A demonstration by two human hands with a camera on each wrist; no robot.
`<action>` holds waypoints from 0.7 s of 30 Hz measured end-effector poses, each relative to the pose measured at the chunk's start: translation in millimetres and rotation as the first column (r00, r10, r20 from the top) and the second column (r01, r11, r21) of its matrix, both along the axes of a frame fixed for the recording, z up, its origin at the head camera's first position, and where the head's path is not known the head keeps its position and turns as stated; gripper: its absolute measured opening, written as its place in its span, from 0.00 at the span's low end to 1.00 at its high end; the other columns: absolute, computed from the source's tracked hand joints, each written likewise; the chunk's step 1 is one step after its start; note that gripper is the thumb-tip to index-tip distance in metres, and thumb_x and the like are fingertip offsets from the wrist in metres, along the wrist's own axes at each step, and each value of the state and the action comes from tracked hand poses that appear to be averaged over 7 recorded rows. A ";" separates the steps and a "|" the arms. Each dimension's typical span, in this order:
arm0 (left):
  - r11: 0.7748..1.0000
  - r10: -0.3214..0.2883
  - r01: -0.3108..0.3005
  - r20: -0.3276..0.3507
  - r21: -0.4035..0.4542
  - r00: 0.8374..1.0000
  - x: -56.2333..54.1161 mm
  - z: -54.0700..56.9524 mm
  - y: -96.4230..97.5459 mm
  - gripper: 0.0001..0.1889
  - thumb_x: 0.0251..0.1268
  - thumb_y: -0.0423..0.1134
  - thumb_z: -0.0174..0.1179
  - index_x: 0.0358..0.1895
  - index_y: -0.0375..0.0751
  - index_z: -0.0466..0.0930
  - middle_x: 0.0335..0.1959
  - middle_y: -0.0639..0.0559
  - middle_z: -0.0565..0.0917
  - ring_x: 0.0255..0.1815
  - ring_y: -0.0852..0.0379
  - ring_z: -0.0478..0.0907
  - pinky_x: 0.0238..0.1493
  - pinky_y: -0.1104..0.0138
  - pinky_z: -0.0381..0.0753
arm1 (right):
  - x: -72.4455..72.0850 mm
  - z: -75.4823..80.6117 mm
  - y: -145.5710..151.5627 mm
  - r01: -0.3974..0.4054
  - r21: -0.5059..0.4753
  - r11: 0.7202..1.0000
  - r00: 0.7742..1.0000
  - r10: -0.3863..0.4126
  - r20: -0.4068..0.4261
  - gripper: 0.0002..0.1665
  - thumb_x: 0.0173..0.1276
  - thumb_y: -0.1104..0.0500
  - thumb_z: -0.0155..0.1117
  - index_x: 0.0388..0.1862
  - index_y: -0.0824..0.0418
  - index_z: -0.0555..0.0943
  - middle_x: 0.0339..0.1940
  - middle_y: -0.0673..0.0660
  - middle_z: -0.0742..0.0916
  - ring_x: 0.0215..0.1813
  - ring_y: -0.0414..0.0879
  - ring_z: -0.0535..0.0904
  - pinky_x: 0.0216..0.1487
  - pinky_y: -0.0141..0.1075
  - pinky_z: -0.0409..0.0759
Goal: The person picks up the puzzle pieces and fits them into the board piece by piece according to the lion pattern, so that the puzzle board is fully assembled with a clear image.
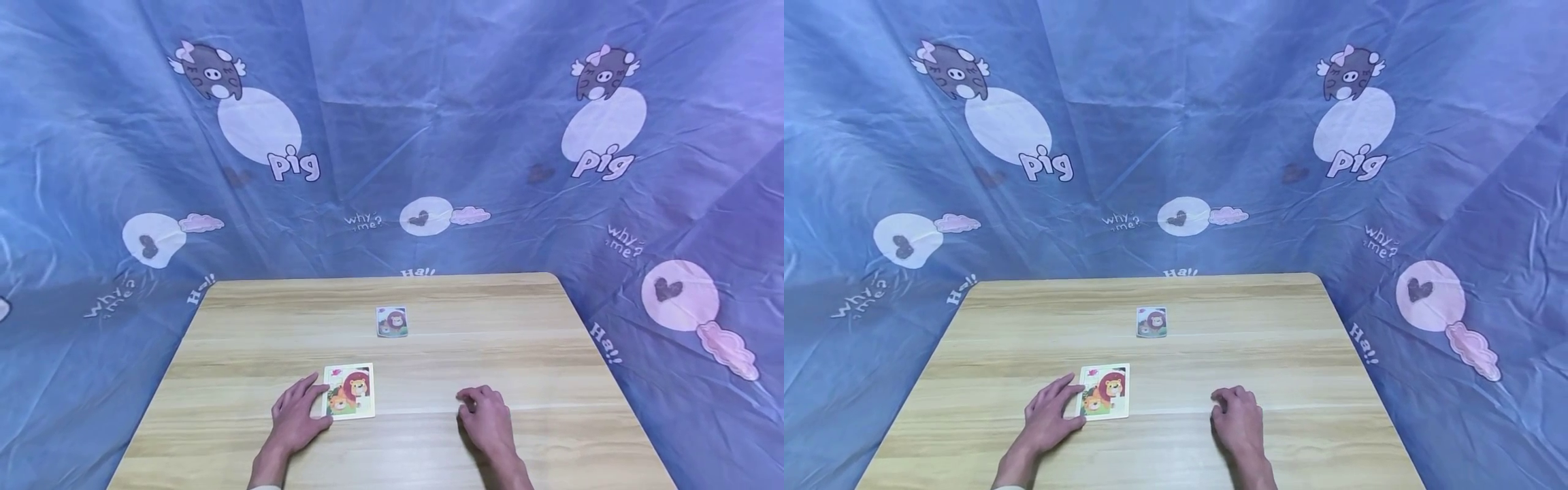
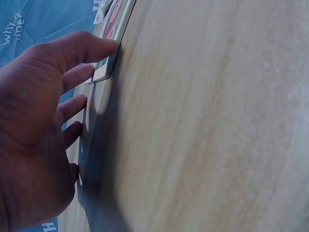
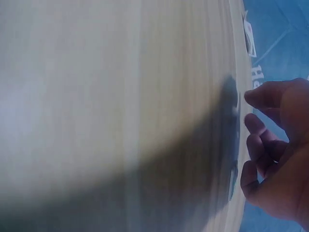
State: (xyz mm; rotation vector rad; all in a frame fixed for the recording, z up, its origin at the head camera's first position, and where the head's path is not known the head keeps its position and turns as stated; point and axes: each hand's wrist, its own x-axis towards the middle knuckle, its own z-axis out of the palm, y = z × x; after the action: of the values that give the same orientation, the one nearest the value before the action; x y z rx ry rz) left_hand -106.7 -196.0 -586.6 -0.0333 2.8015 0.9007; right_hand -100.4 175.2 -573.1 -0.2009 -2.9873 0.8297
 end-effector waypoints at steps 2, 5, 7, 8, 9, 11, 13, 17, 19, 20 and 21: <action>1.000 -0.003 0.003 0.001 0.000 1.000 0.3 -0.2 -0.1 0.31 0.44 0.49 0.69 0.59 0.55 0.77 0.74 0.49 0.64 0.74 0.41 0.55 0.67 0.37 0.47 | 0.8 0.8 4.9 0.012 0.012 1.000 1.000 -0.012 0.020 0.14 0.53 0.62 0.69 0.39 0.49 0.86 0.40 0.52 0.84 0.47 0.52 0.77 0.50 0.52 0.73; 1.000 -0.005 0.005 -0.001 -0.002 1.000 0.3 -0.4 -0.1 0.31 0.44 0.49 0.69 0.59 0.55 0.77 0.74 0.49 0.64 0.74 0.41 0.55 0.67 0.37 0.47 | 2.3 1.9 12.5 0.036 0.010 0.999 0.998 -0.036 0.046 0.15 0.53 0.61 0.69 0.41 0.50 0.86 0.44 0.55 0.84 0.50 0.54 0.76 0.50 0.52 0.73; 1.000 -0.003 0.003 -0.002 0.001 1.000 0.4 0.2 -0.3 0.31 0.44 0.49 0.69 0.58 0.55 0.77 0.74 0.49 0.64 0.74 0.41 0.56 0.67 0.37 0.47 | 3.4 3.3 17.6 0.051 0.007 0.999 0.997 -0.052 0.054 0.16 0.53 0.60 0.69 0.43 0.51 0.86 0.47 0.57 0.83 0.51 0.56 0.76 0.49 0.52 0.73; 1.000 -0.002 0.002 -0.002 0.004 1.000 0.2 0.2 -0.3 0.31 0.44 0.49 0.69 0.59 0.55 0.77 0.74 0.49 0.64 0.74 0.41 0.55 0.67 0.37 0.47 | 4.1 4.1 20.4 0.059 0.005 0.998 0.996 -0.059 0.060 0.17 0.53 0.60 0.69 0.44 0.51 0.85 0.48 0.59 0.82 0.53 0.58 0.75 0.49 0.53 0.73; 1.000 -0.001 0.001 -0.001 0.004 1.000 0.1 0.3 -0.4 0.31 0.45 0.49 0.69 0.59 0.55 0.77 0.74 0.50 0.64 0.74 0.41 0.55 0.67 0.37 0.47 | 4.8 5.3 22.9 0.066 0.005 0.998 0.995 -0.066 0.068 0.18 0.53 0.60 0.69 0.46 0.52 0.85 0.49 0.60 0.81 0.54 0.59 0.75 0.49 0.53 0.72; 1.000 0.002 -0.002 -0.003 0.007 1.000 1.1 0.8 0.5 0.31 0.45 0.49 0.69 0.59 0.55 0.77 0.74 0.50 0.64 0.74 0.41 0.55 0.67 0.38 0.46 | 6.2 8.0 29.0 0.071 0.009 0.997 0.993 -0.072 0.093 0.22 0.53 0.59 0.69 0.49 0.52 0.84 0.52 0.62 0.79 0.56 0.61 0.74 0.50 0.55 0.72; 1.000 0.006 -0.006 0.000 0.010 1.000 2.1 0.9 1.4 0.31 0.45 0.49 0.69 0.59 0.55 0.77 0.74 0.50 0.64 0.74 0.41 0.55 0.67 0.38 0.46 | 7.3 11.0 34.6 0.074 0.008 0.997 0.988 -0.074 0.134 0.26 0.53 0.58 0.68 0.54 0.53 0.82 0.54 0.63 0.78 0.58 0.62 0.72 0.51 0.57 0.72; 1.000 0.010 -0.010 -0.001 0.001 1.000 4.8 0.4 2.8 0.31 0.44 0.49 0.69 0.59 0.55 0.77 0.74 0.50 0.64 0.74 0.41 0.56 0.67 0.38 0.47 | 8.9 16.9 45.2 0.052 0.009 0.999 0.974 -0.052 0.222 0.32 0.52 0.58 0.67 0.60 0.53 0.78 0.57 0.65 0.76 0.59 0.62 0.72 0.48 0.56 0.74; 1.000 0.011 -0.011 -0.003 -0.001 1.000 5.9 0.3 3.4 0.31 0.44 0.49 0.69 0.59 0.56 0.77 0.74 0.50 0.64 0.74 0.41 0.56 0.68 0.38 0.46 | 8.8 19.4 50.8 0.030 0.013 0.999 0.969 -0.033 0.245 0.33 0.51 0.58 0.67 0.61 0.54 0.78 0.57 0.65 0.76 0.59 0.62 0.73 0.47 0.56 0.76; 1.000 0.011 -0.011 -0.005 -0.001 1.000 6.5 0.4 3.8 0.31 0.44 0.49 0.69 0.59 0.56 0.77 0.74 0.50 0.64 0.74 0.41 0.56 0.68 0.38 0.46 | 8.7 20.5 53.7 0.016 0.018 1.000 0.967 -0.020 0.252 0.34 0.51 0.59 0.68 0.61 0.54 0.78 0.57 0.64 0.76 0.58 0.61 0.73 0.47 0.56 0.76; 1.000 0.011 -0.011 -0.008 0.000 1.000 7.1 0.7 4.2 0.32 0.44 0.49 0.68 0.59 0.56 0.77 0.74 0.50 0.64 0.73 0.41 0.56 0.68 0.38 0.46 | 8.4 21.7 56.8 0.001 0.022 1.000 0.968 -0.007 0.252 0.34 0.50 0.59 0.68 0.61 0.55 0.78 0.56 0.64 0.77 0.57 0.61 0.74 0.46 0.56 0.76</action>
State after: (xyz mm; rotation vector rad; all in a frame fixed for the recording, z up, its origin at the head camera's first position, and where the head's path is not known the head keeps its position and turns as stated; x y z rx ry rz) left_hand -99.7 -191.8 -585.9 -0.0455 2.8108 0.9058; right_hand -91.9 232.0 -551.5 -0.3360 -3.2279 0.8285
